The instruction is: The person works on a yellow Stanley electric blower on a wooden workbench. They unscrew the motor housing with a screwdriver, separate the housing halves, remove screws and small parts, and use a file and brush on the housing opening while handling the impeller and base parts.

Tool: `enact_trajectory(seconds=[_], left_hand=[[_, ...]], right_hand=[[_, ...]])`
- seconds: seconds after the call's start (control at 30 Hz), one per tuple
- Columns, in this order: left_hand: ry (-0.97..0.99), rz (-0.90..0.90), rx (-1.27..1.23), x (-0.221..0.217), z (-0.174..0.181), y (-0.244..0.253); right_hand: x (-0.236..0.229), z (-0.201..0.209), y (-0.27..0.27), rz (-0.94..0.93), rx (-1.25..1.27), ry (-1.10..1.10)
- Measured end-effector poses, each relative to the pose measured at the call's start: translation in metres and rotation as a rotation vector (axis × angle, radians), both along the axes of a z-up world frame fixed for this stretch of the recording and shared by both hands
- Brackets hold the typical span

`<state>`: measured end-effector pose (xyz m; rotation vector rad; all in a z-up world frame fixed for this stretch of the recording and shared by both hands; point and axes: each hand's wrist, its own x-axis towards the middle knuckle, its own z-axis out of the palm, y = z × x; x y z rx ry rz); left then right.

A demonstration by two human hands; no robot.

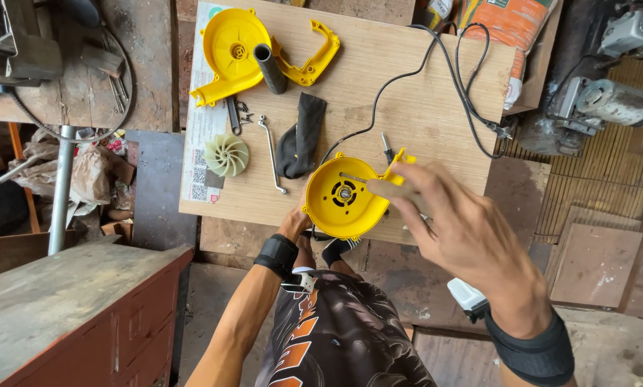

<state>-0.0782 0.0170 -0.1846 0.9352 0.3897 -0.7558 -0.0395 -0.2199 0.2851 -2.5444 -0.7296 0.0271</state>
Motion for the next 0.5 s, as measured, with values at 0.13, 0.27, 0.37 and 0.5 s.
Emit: enact_trajectory(seconds=[0.13,0.27,0.37,0.5], left_hand=[[0.067,0.015,-0.074,0.006,-0.005,-0.001],[0.133,0.019,-0.152,0.011,0.006,-0.002],[0.182,0.032,-0.203,0.021,0.007,0.001],[0.251,0.038,-0.282,0.029,0.018,-0.001]], right_hand=[[0.002,0.005,0.005,0.109,0.04,-0.034],[-0.002,-0.011,0.0,-0.125,-0.145,0.215],[0.007,0.009,0.013,-0.086,-0.036,0.169],[0.008,0.002,0.016,-0.122,0.001,0.195]])
